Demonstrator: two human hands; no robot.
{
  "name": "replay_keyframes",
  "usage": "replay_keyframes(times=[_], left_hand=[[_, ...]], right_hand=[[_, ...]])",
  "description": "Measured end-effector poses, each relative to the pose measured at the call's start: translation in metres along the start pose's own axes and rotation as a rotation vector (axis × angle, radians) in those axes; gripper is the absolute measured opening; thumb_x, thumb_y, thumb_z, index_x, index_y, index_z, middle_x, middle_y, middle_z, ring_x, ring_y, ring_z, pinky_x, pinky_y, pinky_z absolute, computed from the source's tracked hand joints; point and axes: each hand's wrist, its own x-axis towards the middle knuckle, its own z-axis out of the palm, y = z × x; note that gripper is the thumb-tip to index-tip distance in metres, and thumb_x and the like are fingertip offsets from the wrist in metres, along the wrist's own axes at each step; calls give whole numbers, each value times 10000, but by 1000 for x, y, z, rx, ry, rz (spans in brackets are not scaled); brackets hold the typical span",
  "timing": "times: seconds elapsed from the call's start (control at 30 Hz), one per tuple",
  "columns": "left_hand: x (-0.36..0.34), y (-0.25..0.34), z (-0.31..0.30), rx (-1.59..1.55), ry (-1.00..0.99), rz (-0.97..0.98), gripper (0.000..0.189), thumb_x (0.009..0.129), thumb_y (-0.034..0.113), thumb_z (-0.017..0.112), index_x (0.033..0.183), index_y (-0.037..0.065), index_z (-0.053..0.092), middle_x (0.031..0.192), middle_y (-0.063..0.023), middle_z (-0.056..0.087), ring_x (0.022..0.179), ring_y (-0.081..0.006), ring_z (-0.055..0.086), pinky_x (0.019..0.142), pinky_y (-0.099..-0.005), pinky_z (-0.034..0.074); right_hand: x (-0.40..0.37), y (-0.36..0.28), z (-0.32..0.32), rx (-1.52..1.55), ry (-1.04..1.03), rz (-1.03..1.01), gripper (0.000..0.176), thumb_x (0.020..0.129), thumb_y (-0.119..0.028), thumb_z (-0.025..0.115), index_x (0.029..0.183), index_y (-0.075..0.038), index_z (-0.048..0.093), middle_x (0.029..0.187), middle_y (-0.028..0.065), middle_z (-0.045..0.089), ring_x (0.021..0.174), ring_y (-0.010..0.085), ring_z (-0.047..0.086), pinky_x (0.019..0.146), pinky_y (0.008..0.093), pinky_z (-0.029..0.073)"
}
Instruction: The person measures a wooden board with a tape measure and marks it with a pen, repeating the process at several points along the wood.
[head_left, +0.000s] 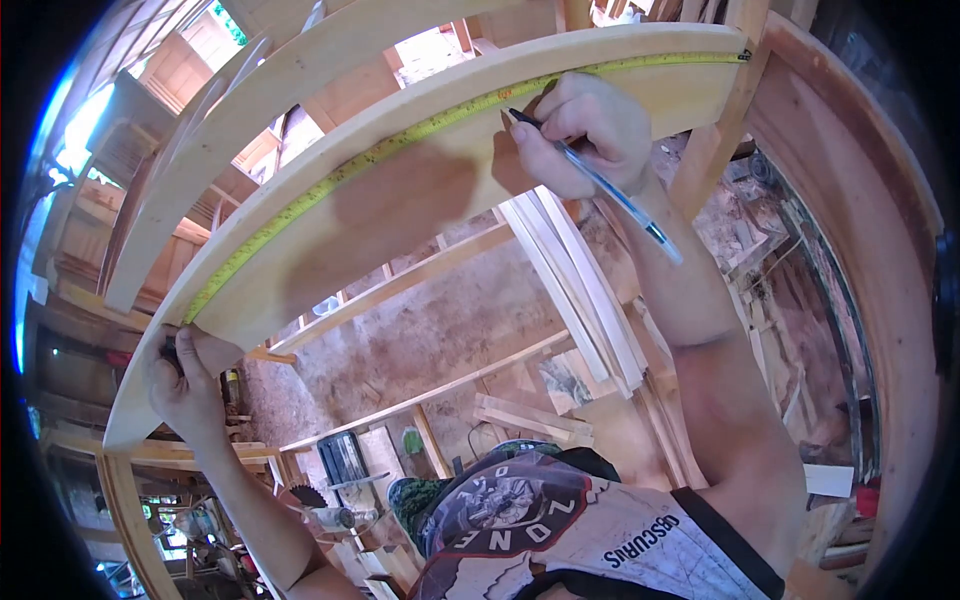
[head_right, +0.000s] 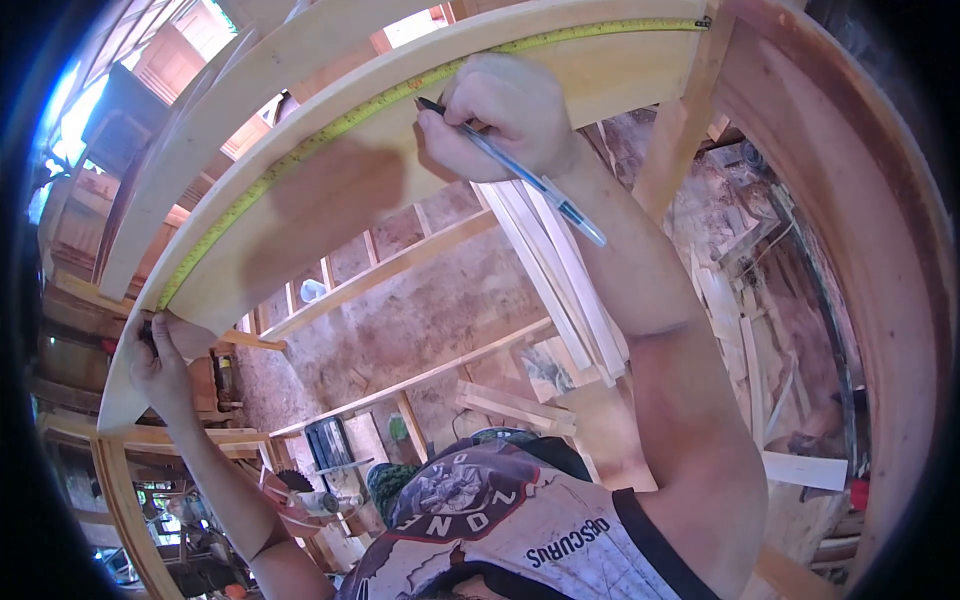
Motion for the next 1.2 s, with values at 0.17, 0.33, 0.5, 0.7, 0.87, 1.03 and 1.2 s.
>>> replay_keyframes(times=[0.17,0.33,0.5,0.7,0.87,1.03,1.2], left_hand=[[3,-3,-3,54,-48,21,212,977,121,656,900,-72,614,935,-148,656,846,-305,622,778,-396,483],[5,-6,-2,100,19,20,269,978,138,652,849,-81,564,929,-156,640,856,-322,609,793,-404,473],[10,10,-12,96,-167,-123,300,976,141,643,824,-97,540,973,-170,650,896,-344,616,809,-434,468],[8,2,-9,122,-129,47,289,990,118,619,817,-104,552,969,-175,652,889,-348,617,799,-427,468],[7,-7,-8,145,-145,48,261,1026,170,591,993,-88,615,947,-171,654,836,-303,626,776,-384,487],[8,3,-7,56,-116,-29,311,991,139,634,797,-95,564,975,-177,658,880,-341,623,793,-429,477],[7,5,-5,125,-70,-49,307,1008,174,620,871,-100,614,984,-177,669,877,-330,637,786,-412,489]], right_hand=[[-1,-2,-1,0,2,7,261,728,74,751,759,-56,526,636,83,593,519,167,561,461,266,391],[7,-7,-2,1,-44,65,258,718,73,755,734,-55,532,630,78,591,511,164,554,457,272,388],[3,-7,3,0,-17,38,254,723,72,752,727,-55,533,624,78,587,508,179,554,458,281,387],[-4,-3,9,-63,32,15,270,719,39,758,709,-84,517,602,57,553,495,197,537,451,306,381],[-5,-3,8,-59,4,16,263,734,87,750,741,-61,532,642,77,605,521,207,572,475,303,418],[-6,-2,9,-87,-6,7,269,738,80,763,748,-59,533,645,75,612,536,203,594,483,291,438],[-5,-3,9,-89,-12,13,275,736,87,761,749,-63,531,639,74,616,530,195,597,473,285,437]])
